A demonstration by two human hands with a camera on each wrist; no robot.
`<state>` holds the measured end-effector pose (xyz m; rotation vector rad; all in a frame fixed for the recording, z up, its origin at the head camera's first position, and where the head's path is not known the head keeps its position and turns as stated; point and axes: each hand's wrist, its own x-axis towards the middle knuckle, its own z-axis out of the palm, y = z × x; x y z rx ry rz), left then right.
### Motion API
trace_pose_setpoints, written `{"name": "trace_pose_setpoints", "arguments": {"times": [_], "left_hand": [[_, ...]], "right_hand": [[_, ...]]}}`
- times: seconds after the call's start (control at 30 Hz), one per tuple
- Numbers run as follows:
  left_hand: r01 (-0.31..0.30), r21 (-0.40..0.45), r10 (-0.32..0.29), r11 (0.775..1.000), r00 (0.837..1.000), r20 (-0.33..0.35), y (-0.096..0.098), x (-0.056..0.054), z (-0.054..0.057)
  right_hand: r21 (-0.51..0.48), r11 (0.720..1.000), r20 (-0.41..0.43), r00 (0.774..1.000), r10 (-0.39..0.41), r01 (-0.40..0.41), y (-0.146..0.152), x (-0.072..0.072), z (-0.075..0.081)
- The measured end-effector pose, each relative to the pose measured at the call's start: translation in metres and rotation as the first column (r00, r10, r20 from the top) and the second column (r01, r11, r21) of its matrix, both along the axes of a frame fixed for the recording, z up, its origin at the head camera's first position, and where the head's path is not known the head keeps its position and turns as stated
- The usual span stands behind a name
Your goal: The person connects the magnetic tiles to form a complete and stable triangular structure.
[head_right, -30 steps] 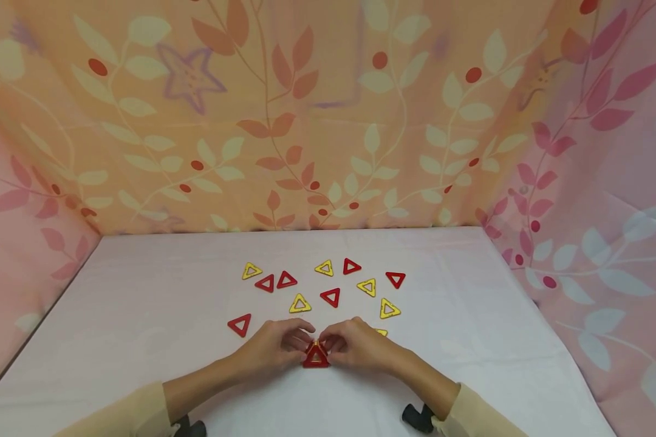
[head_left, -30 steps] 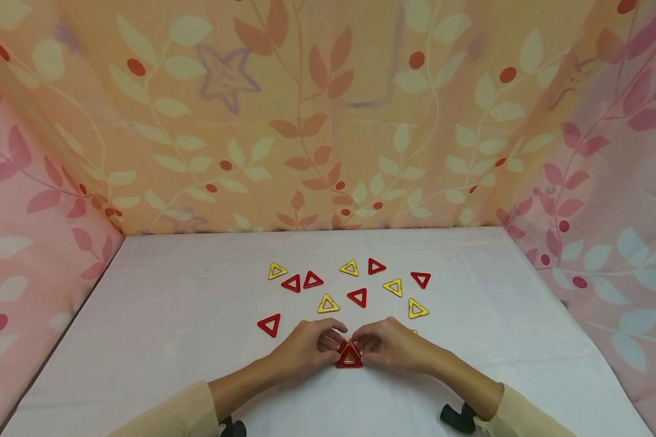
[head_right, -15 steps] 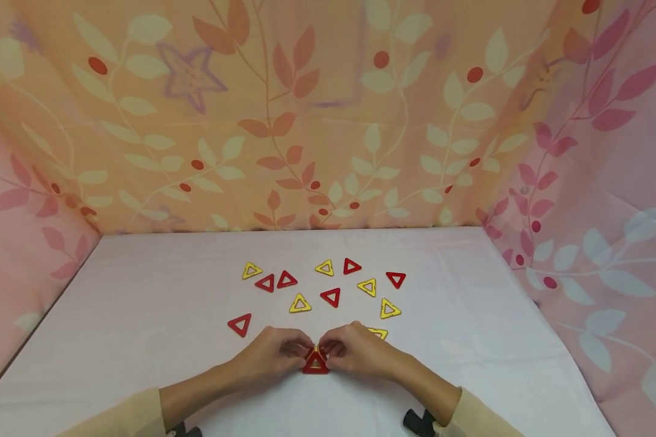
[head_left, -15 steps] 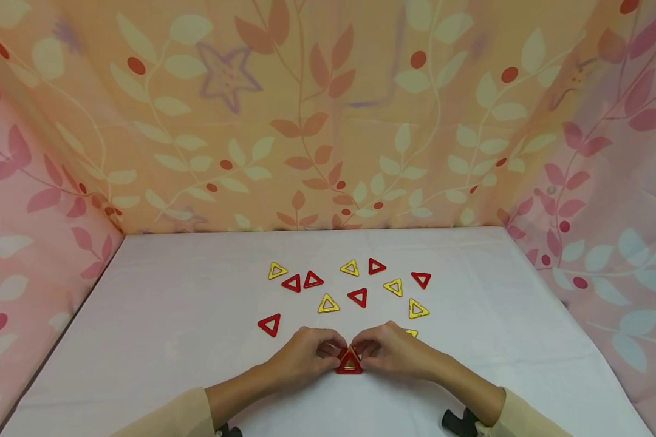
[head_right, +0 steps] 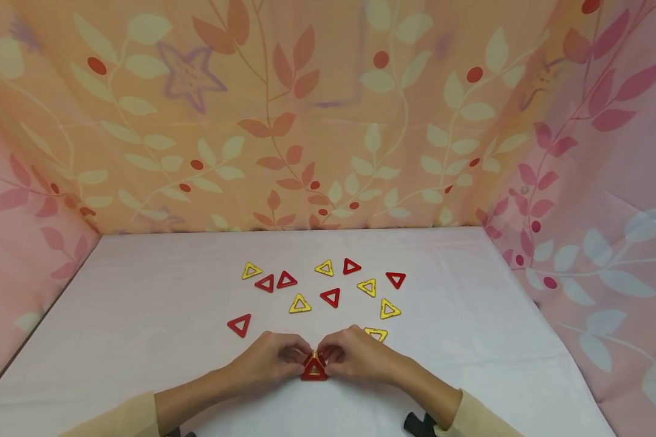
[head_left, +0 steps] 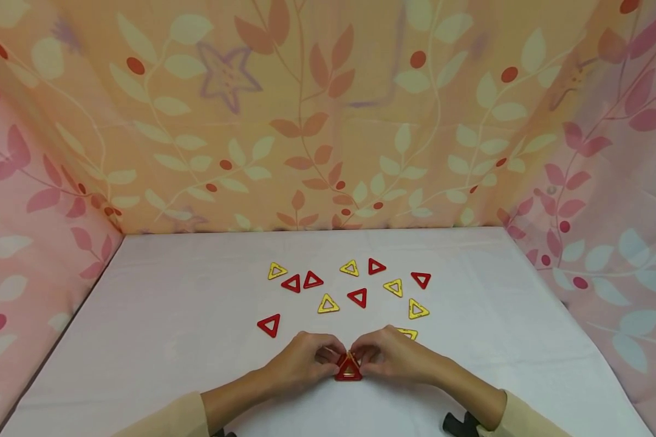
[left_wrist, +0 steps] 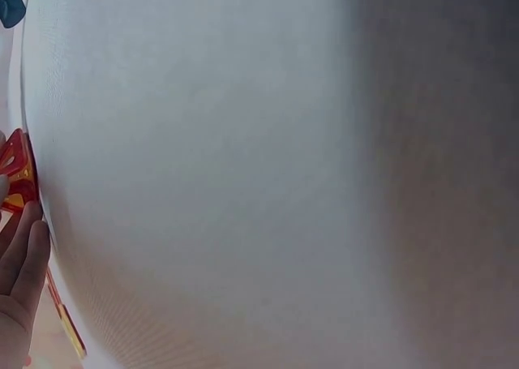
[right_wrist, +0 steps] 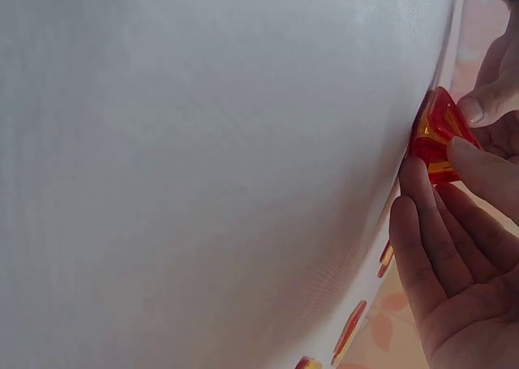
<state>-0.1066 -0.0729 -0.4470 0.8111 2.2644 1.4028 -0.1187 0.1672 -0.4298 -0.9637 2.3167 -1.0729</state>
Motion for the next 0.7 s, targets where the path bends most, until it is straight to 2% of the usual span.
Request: {"name": "trace_pose_setpoints", "arguments": {"times": [0.3, 0.43, 0.5, 0.7], "left_hand": [[0.025, 0.013, -0.025, 1.0, 1.0, 0.005, -0.003, 0.002, -0.001], [0.036, 0.023, -0.036, 0.999, 0.999, 0.011, -0.004, 0.002, 0.0], [0.038, 0.019, -0.038, 0.999, 0.999, -0.006, -0.005, 0.002, 0.001], [-0.017, -0.028, 0.015, 0.999, 0.998, -0.053, -0.011, -0.006, 0.004]], "right_hand": [[0.007, 1.0, 0.005, 1.0, 0.006, -0.006, 0.0, 0.004, 0.0], [0.002, 1.0, -0.029, 0.999, 0.026, -0.026, 0.002, 0.003, 0.001], [0.005, 1.0, -0.041, 0.999, 0.025, -0.025, 0.005, 0.001, 0.003], [0.07, 0.996, -0.054, 0.997, -0.055, 0.058, 0.027, -0.008, 0.012]]}}
